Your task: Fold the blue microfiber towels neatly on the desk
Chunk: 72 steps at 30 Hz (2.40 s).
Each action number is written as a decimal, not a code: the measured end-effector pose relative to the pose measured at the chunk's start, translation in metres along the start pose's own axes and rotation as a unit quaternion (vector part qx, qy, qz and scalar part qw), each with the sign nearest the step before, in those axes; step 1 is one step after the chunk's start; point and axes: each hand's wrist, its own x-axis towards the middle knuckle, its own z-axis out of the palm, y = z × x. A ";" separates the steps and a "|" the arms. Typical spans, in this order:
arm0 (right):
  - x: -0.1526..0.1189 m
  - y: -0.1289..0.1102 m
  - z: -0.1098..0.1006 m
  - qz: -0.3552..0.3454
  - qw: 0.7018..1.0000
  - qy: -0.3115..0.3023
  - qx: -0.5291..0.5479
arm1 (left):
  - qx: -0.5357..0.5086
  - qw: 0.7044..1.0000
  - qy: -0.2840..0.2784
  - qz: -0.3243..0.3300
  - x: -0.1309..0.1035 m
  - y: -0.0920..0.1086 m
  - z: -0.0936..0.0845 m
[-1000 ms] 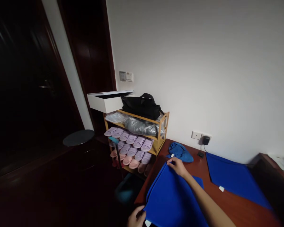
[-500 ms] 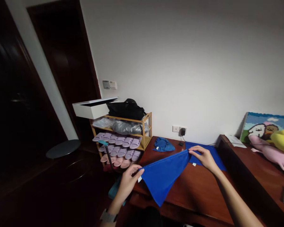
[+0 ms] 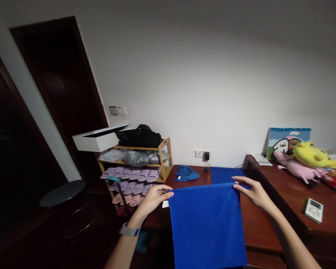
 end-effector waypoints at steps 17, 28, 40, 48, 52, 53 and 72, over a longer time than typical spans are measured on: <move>-0.048 -0.003 -0.020 -0.034 0.994 0.047 -0.096 | 0.001 0.999 -0.042 0.028 0.006 0.008 0.014; -0.077 0.007 -0.026 0.031 0.992 0.114 -0.032 | -0.036 0.996 -0.063 0.061 -0.010 0.010 0.041; -0.080 0.021 -0.028 -0.068 0.942 0.244 -0.222 | -0.075 0.980 -0.186 0.021 -0.024 -0.002 0.091; 0.008 0.048 0.024 -0.045 0.963 0.218 -0.154 | -0.105 0.984 -0.141 -0.029 -0.009 -0.048 0.090; 0.079 0.076 0.125 -0.002 0.995 0.028 -0.098 | -0.126 0.986 0.009 -0.107 0.002 -0.134 0.071; 0.088 0.078 0.156 0.005 0.996 -0.008 -0.092 | -0.136 0.978 0.058 -0.149 0.001 -0.158 0.065; -0.101 0.183 0.270 0.147 0.942 -0.208 -0.219 | -0.145 0.910 0.311 -0.232 -0.029 -0.302 0.022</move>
